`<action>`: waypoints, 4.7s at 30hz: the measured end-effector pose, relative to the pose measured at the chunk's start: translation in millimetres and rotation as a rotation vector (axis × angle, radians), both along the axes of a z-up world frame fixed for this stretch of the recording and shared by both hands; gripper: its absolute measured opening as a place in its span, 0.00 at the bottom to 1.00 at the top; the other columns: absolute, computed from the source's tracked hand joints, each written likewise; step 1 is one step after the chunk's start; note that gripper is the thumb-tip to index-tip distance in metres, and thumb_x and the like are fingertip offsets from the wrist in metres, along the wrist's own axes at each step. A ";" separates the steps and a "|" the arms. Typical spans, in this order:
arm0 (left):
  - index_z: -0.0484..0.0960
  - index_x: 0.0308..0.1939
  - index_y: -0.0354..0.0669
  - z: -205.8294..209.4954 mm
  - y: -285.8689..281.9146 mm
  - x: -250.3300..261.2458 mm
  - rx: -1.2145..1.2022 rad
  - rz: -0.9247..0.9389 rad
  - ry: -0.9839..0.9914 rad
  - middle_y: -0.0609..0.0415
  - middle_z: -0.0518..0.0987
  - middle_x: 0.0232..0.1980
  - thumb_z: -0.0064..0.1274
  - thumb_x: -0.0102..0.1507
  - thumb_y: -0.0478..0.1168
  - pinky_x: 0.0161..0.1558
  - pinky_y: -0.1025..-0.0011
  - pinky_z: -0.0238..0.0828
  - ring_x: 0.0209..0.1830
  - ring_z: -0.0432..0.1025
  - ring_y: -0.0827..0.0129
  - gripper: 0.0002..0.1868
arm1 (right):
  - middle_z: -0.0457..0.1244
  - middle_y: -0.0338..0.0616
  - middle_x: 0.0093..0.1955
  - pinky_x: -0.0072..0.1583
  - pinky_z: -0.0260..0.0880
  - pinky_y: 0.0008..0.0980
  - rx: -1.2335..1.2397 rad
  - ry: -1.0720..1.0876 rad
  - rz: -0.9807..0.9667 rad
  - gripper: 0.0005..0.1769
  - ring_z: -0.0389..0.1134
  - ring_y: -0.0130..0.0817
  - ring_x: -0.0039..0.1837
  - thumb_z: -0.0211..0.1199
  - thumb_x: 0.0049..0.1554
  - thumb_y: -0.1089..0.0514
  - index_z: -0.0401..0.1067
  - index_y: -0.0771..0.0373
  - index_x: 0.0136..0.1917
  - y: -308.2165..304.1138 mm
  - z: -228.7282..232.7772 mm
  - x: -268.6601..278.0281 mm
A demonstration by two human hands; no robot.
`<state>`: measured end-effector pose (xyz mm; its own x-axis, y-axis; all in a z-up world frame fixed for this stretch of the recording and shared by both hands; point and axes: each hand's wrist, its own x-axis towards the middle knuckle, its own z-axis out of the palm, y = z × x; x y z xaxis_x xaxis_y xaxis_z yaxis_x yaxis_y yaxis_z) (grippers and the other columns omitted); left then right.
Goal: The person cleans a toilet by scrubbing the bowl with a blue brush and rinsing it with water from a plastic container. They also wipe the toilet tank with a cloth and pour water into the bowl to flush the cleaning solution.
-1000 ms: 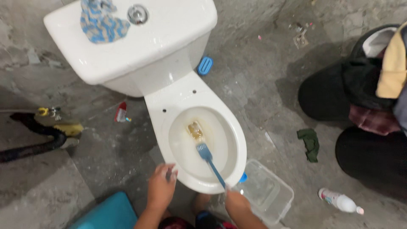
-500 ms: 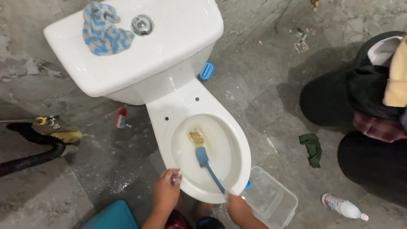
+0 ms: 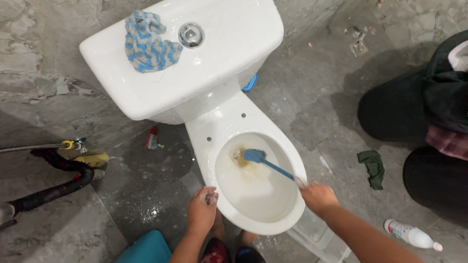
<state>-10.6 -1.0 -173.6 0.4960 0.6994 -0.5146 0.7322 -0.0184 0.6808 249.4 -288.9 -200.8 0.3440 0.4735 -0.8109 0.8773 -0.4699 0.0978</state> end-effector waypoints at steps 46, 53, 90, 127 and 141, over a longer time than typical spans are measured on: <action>0.84 0.48 0.43 -51.6 21.9 -18.5 -0.066 -0.083 0.062 0.51 0.86 0.46 0.59 0.61 0.40 0.50 0.69 0.75 0.44 0.81 0.65 0.12 | 0.68 0.62 0.57 0.62 0.68 0.51 0.412 0.251 -0.985 0.22 0.69 0.59 0.60 0.46 0.64 0.47 0.70 0.60 0.63 22.1 -105.8 -183.9; 0.85 0.47 0.43 -68.7 9.3 -28.1 -0.102 -0.087 0.038 0.51 0.86 0.45 0.60 0.61 0.41 0.49 0.69 0.76 0.43 0.81 0.66 0.12 | 0.68 0.62 0.54 0.63 0.67 0.57 0.060 0.295 -1.046 0.28 0.69 0.58 0.60 0.47 0.63 0.46 0.57 0.45 0.76 -28.2 -43.6 -227.8; 0.85 0.49 0.44 -93.2 29.2 -42.0 -0.127 -0.051 0.153 0.53 0.88 0.41 0.59 0.62 0.41 0.45 0.71 0.76 0.40 0.82 0.69 0.12 | 0.57 0.43 0.26 0.25 0.49 0.32 0.220 0.750 -1.918 0.18 0.52 0.32 0.23 0.50 0.63 0.40 0.68 0.53 0.56 106.0 -39.1 -131.2; 0.85 0.49 0.44 -96.4 53.2 -33.0 -0.124 -0.058 0.139 0.55 0.87 0.40 0.59 0.62 0.41 0.44 0.72 0.76 0.37 0.80 0.71 0.13 | 0.54 0.34 0.30 0.27 0.46 0.21 0.171 1.126 -2.581 0.18 0.49 0.23 0.26 0.42 0.70 0.41 0.65 0.53 0.55 164.2 -80.4 -104.6; 0.84 0.50 0.41 -130.4 46.4 -59.6 -0.207 0.023 0.071 0.53 0.89 0.45 0.57 0.63 0.37 0.48 0.74 0.76 0.43 0.83 0.74 0.12 | 0.55 0.32 0.25 0.25 0.54 0.16 0.172 1.481 -2.586 0.16 0.55 0.21 0.25 0.59 0.66 0.51 0.61 0.58 0.40 229.3 -81.7 -62.8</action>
